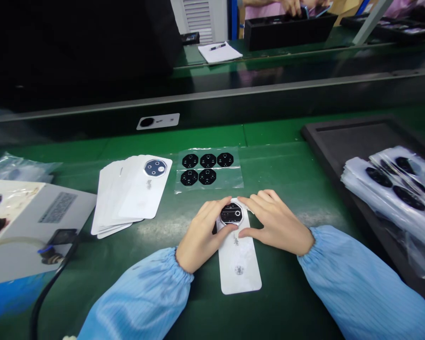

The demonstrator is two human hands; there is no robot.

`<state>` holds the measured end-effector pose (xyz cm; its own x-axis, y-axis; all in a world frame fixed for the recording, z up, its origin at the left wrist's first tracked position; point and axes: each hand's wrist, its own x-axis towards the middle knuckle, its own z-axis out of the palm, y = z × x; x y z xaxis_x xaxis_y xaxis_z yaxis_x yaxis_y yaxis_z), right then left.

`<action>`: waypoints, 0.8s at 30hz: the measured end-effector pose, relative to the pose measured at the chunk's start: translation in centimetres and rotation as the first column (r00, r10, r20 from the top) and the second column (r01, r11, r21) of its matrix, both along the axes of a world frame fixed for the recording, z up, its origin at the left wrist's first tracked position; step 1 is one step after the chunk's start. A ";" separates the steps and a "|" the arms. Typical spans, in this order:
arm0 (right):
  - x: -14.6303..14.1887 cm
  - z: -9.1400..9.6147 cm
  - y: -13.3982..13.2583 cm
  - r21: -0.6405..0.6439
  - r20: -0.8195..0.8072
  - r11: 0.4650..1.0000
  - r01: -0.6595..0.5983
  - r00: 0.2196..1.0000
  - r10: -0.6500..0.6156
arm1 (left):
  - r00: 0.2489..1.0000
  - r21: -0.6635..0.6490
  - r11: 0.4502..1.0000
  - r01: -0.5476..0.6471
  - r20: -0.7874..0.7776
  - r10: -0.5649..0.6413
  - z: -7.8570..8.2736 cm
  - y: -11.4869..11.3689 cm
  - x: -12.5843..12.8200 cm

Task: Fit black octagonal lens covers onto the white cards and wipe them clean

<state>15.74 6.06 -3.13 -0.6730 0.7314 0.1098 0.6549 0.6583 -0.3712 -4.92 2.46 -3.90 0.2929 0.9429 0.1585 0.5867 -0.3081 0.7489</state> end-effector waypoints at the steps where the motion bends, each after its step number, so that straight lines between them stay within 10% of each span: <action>1: 0.0 0.0 0.0 0.001 0.001 1.000 0.001 1.000 -0.001 | 1.000 0.005 1.000 0.002 -0.007 -0.002 0.0 0.0 0.0; 24: -0.4 0.2 0.0 -0.005 0.023 1.000 -0.022 1.000 0.022 | 0.998 0.011 0.999 -0.037 -0.059 0.038 0.2 -0.2 0.8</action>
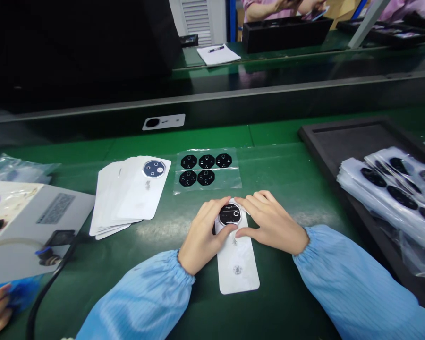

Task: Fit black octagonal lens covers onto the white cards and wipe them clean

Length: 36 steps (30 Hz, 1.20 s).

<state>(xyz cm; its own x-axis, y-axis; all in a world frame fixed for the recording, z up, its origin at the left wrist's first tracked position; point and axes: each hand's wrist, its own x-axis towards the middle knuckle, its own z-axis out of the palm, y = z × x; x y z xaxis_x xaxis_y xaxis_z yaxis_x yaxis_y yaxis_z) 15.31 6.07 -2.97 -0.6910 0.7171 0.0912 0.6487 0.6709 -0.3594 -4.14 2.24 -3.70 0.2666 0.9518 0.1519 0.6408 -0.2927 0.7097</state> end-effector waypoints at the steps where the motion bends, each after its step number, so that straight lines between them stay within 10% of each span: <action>1: 0.0 0.0 0.0 0.001 0.002 1.000 0.000 1.000 0.000 | 1.000 0.001 1.000 -0.001 0.002 0.001 0.0 0.0 0.0; 36: 0.0 0.1 0.0 0.020 -0.003 1.000 0.004 1.000 -0.004 | 1.000 -0.012 1.000 0.012 -0.002 -0.012 0.6 0.0 0.1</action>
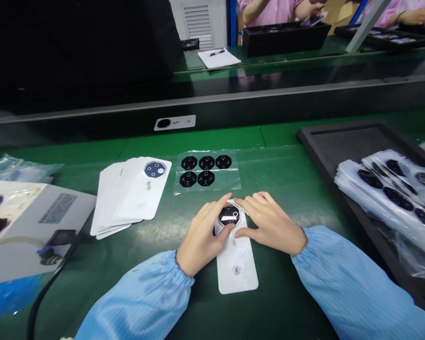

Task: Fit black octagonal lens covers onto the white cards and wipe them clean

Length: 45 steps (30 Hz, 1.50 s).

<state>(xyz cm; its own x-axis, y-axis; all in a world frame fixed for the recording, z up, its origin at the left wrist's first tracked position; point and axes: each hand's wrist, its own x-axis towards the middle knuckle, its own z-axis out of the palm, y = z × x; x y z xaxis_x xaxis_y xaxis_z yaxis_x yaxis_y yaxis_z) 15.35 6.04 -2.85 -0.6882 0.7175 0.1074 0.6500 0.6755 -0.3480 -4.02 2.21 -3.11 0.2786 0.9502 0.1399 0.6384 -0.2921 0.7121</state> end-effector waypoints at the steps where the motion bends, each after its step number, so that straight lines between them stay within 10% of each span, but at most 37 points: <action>1: 0.0 0.0 0.0 0.000 -0.002 1.000 0.000 1.000 0.000 | 1.000 -0.001 1.000 0.000 -0.008 0.000 0.0 0.0 0.0; 36: -0.6 0.7 -0.7 -0.222 -0.112 0.964 -0.147 0.986 0.125 | 0.997 0.017 0.998 0.065 -0.041 -0.064 -1.1 -0.7 -2.1; 41: -0.1 0.2 0.1 -0.464 -0.388 0.882 0.074 0.879 -0.278 | 0.990 0.109 0.990 0.093 -0.114 -0.081 -0.7 -0.4 -2.2; 45: 0.3 1.3 -0.3 -0.770 -0.344 0.625 0.125 0.744 -0.573 | 1.000 0.127 0.992 0.023 0.017 -0.026 -0.7 -0.6 -1.8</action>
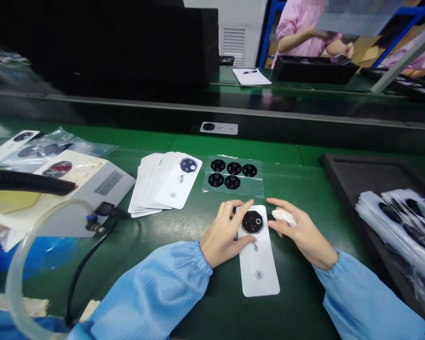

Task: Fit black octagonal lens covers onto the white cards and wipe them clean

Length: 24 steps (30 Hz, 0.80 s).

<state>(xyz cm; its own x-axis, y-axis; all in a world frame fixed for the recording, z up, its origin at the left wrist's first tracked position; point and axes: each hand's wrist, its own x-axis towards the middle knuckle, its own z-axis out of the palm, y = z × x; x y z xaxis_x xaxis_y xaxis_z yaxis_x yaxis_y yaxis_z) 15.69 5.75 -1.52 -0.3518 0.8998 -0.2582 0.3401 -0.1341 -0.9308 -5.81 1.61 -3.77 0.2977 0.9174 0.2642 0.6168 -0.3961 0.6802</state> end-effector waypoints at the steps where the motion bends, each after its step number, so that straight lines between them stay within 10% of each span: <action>1: 0.1 0.3 -0.3 -0.113 -0.019 0.993 -0.029 0.999 0.027 | 0.998 -0.013 1.000 -0.018 0.065 0.019 0.0 -0.1 0.2; 4: 0.0 0.9 -1.3 -0.287 -0.002 0.953 -0.100 0.995 0.104 | 0.954 -0.101 0.993 -0.062 0.287 0.089 0.0 -0.3 0.7; 10: -1.0 0.6 -2.4 -0.156 -0.063 0.984 -0.081 0.995 0.072 | 0.659 -0.486 0.874 0.014 0.662 0.358 1.2 -0.8 1.5; 24: -1.0 -0.2 -2.7 -0.079 -0.194 0.991 -0.105 0.977 0.088 | 0.671 -0.555 0.832 0.011 0.621 0.405 1.9 -1.3 1.1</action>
<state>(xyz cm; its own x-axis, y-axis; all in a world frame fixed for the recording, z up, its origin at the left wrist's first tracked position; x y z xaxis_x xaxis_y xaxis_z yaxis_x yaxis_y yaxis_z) 14.68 3.08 -1.76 -0.4864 0.8356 -0.2553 0.1738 -0.1938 -0.9655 -4.67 0.32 -1.87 0.0143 0.9840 -0.1776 -0.0950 0.1782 0.9794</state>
